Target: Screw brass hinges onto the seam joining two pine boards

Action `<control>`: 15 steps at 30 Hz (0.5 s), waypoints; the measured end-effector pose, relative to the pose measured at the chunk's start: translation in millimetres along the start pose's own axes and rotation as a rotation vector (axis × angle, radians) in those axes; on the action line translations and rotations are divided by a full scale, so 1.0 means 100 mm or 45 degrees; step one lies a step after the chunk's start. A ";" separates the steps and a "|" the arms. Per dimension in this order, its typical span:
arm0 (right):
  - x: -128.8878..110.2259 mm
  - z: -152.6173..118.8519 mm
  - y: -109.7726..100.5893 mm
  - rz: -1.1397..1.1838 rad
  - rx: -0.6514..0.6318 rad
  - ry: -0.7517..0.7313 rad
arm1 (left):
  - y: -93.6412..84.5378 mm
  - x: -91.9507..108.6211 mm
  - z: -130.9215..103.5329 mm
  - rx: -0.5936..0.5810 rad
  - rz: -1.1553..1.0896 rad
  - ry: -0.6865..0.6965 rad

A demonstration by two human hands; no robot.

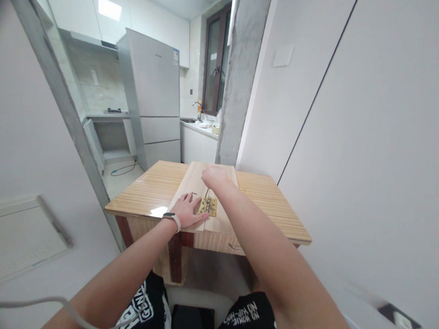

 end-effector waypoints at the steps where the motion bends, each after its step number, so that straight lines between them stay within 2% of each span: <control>1: 0.00 0.00 0.00 -0.024 0.010 -0.005 | 0.00 0.00 0.00 0.000 0.000 0.000; 10: -0.07 -0.08 -0.11 -0.118 0.151 -0.089 | 0.00 -0.01 0.01 0.013 -0.011 0.014; 15: -0.12 -0.15 -0.17 -0.156 0.157 -0.121 | 0.00 0.00 0.01 0.026 -0.015 0.024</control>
Point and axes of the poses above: each hand's wrist, its own z-axis towards the middle knuckle, its own y-axis out of the palm, x = y × z, the point moved 5 cm from there along z, towards the middle knuckle, and after that the axes turned 2 degrees about x, right-handed, at the moved point
